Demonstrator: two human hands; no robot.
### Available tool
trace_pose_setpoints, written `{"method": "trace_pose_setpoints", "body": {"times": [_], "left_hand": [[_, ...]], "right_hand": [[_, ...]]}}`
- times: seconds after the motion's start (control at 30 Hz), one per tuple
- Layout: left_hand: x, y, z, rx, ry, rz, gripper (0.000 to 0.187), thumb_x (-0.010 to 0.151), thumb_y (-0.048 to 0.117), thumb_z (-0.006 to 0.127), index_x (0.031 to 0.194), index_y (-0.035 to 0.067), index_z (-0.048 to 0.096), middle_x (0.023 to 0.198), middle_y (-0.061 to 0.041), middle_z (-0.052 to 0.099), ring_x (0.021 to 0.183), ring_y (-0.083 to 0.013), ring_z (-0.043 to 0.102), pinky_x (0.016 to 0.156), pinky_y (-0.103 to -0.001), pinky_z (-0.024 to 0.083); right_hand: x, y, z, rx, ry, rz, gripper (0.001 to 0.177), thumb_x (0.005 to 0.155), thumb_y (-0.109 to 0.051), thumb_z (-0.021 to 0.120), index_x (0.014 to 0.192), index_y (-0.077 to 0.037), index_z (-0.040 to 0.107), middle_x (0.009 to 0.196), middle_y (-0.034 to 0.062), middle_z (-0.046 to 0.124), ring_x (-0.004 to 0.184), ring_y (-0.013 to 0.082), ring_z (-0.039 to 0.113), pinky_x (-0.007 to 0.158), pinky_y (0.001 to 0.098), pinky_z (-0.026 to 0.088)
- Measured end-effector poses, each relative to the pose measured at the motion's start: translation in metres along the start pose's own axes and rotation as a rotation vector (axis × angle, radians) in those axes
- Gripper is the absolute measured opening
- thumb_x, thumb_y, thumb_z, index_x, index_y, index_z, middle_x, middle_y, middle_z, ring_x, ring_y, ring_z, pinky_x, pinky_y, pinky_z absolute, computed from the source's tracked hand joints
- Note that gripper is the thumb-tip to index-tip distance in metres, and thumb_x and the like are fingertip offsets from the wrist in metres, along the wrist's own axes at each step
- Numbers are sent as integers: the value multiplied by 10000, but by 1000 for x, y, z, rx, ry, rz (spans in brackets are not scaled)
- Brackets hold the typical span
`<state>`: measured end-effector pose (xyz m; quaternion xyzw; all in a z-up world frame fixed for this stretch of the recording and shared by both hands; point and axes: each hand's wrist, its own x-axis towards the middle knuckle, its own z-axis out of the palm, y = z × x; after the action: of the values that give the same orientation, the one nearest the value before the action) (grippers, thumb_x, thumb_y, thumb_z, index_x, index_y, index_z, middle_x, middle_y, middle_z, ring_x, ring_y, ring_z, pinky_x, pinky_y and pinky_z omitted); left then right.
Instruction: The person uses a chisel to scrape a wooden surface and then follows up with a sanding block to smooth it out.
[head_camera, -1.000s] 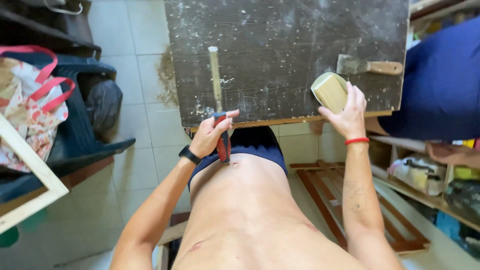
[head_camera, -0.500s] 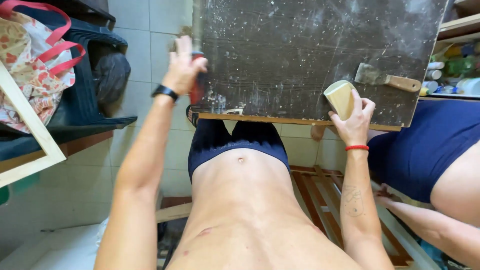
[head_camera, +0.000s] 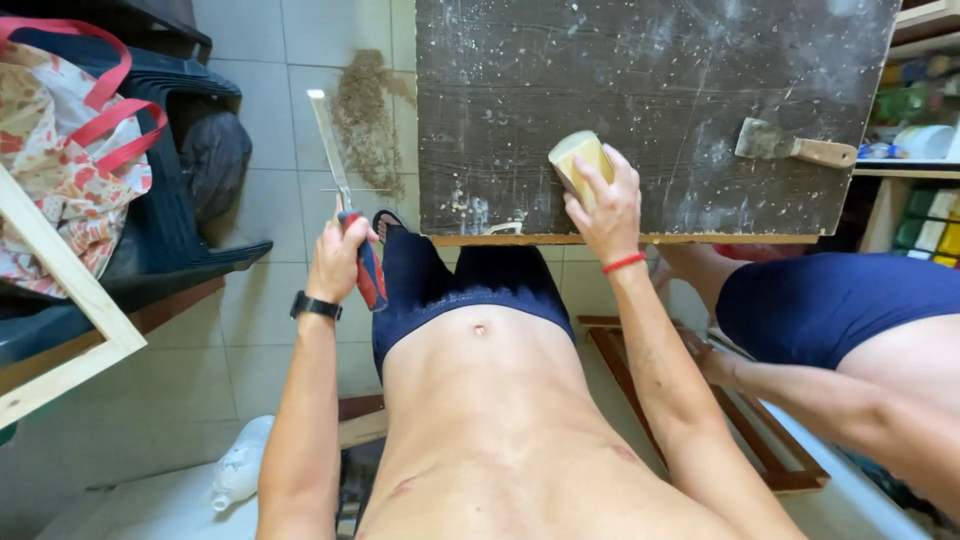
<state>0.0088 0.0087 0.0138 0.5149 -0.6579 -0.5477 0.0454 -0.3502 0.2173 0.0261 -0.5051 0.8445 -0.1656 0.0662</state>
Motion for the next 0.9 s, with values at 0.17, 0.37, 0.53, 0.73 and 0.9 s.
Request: {"method": "trace_pose_setpoints", "body": {"times": [0.17,0.37,0.53,0.73,0.9], "left_hand": [[-18,28,-34,-33,-71,100,435,986,515,479,866,160,701,682,-137,614,768,-338,620,865,-448,504],[-25,49,-85,12,-126,190,409,1009,487,466,989,148,694,751,-58,705,877,-317,611,1115,-491,302],[-8,-8,-76,-17,-201,242,656,1025,387,413,1491,-67,323,854,-128,705,967,-414,592,1155,-627,134],[-24,23,-63,-46,-166,232,435,1018,426,442,1262,86,561,775,-38,703,871,-340,616,1157,-574,190],[-21,12,-33,-82,-110,195,361,1009,451,481,1047,149,675,756,-9,711,852,-296,609,1134,-493,265]], "right_hand": [[20,-53,38,-67,74,-164,509,724,-299,789,1214,-344,661,1362,51,470,1179,309,512,842,425,488],[45,-56,50,-64,162,-140,526,720,-275,820,1227,-289,679,1333,76,508,1135,313,546,828,418,495],[17,-65,44,-78,94,-211,503,718,-255,822,1202,-299,692,1343,66,522,1149,303,543,862,405,472],[52,-76,50,-105,165,-214,441,731,-292,866,1143,-291,711,1310,28,546,1134,268,548,822,377,452],[68,-43,43,-77,133,-349,393,698,-310,887,1062,-287,740,1291,29,594,1127,269,560,834,381,432]]}}
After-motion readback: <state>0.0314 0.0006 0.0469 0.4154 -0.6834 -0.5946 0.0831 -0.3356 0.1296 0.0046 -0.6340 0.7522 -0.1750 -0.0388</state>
